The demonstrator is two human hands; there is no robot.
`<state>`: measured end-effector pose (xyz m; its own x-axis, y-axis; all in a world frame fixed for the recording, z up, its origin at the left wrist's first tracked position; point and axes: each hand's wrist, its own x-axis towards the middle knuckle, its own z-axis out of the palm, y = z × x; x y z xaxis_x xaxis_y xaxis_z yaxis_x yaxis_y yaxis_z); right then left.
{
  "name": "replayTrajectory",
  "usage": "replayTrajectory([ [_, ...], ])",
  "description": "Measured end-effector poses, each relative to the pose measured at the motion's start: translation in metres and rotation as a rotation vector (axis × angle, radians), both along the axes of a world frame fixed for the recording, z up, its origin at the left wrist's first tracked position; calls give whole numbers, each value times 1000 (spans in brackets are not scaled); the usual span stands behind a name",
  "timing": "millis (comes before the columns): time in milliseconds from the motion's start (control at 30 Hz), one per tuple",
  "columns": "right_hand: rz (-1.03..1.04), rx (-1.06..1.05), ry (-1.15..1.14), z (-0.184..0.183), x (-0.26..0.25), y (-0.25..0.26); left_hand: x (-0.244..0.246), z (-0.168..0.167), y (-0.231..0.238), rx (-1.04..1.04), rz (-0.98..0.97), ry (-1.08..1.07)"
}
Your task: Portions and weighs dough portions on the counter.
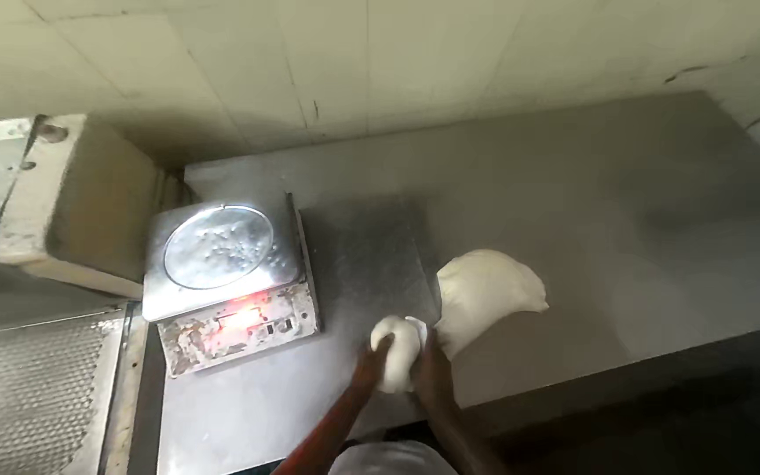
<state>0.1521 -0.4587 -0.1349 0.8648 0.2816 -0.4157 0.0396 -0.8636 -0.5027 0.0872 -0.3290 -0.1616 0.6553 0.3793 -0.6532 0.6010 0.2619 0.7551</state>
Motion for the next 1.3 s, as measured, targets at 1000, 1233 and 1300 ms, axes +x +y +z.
replayTrajectory([
  [1000, 484, 19, -51, -23, 65, -13, -8, 104, 88, -42, 294, -284],
  [1233, 601, 256, -146, 103, 132, 176, -72, 145, 265, 635, 507, -46],
  [1300, 546, 348, -139, 104, 104, 238, -52, 129, 279, 653, 452, -66],
])
